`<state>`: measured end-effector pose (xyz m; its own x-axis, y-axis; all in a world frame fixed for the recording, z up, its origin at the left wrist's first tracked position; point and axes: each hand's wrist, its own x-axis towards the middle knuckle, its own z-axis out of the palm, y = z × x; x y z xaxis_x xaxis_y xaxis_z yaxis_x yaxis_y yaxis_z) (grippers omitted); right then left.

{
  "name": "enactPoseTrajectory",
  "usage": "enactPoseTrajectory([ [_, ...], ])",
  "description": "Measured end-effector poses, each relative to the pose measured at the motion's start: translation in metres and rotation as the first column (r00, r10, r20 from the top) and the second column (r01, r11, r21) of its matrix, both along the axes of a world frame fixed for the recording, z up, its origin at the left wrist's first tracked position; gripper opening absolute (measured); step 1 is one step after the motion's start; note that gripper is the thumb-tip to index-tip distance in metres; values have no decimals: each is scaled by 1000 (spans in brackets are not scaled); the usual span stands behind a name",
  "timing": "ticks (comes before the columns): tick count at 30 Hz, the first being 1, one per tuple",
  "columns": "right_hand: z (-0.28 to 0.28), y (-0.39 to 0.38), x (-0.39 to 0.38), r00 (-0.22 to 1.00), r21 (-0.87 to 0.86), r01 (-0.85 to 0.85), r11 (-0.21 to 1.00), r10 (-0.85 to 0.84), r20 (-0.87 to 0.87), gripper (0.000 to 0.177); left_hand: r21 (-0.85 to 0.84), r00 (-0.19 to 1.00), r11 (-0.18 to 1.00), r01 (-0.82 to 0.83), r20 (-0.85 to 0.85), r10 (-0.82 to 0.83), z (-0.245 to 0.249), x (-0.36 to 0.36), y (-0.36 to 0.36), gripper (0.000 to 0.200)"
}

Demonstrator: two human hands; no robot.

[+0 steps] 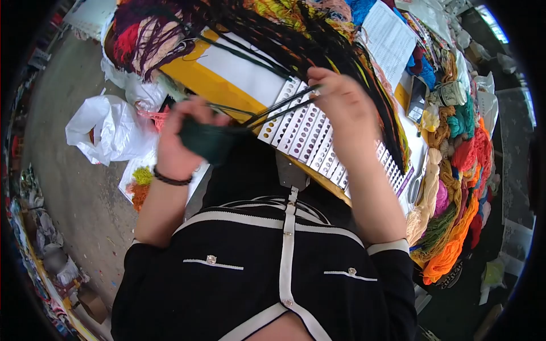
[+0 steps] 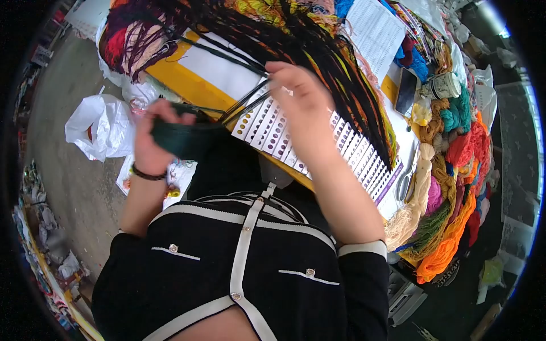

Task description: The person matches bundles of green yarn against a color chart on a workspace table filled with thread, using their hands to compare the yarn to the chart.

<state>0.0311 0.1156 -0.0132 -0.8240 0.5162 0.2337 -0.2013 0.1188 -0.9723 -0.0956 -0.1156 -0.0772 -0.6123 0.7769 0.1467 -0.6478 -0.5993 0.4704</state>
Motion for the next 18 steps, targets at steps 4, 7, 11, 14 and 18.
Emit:
enactPoseTrajectory([
  [4,92,53,59,858,-665,-484,570,160,-487,13,295,753,949,-113,648,-112,-21,-77,-79,16],
  [7,94,105,106,929,-623,-261,737,17,-369,11,-137,785,942,-307,524,331,-74,-130,-141,19],
  [11,84,208,175,917,-438,364,822,-398,14,10,-678,602,494,-545,93,793,-106,-183,-200,14],
  [14,92,285,241,617,164,770,616,-785,55,18,-771,381,55,-635,-250,890,-99,-193,-207,15],
  [18,95,295,257,60,885,409,-223,-961,-270,29,-788,500,-1,-616,-392,772,-85,-185,-182,16],
])
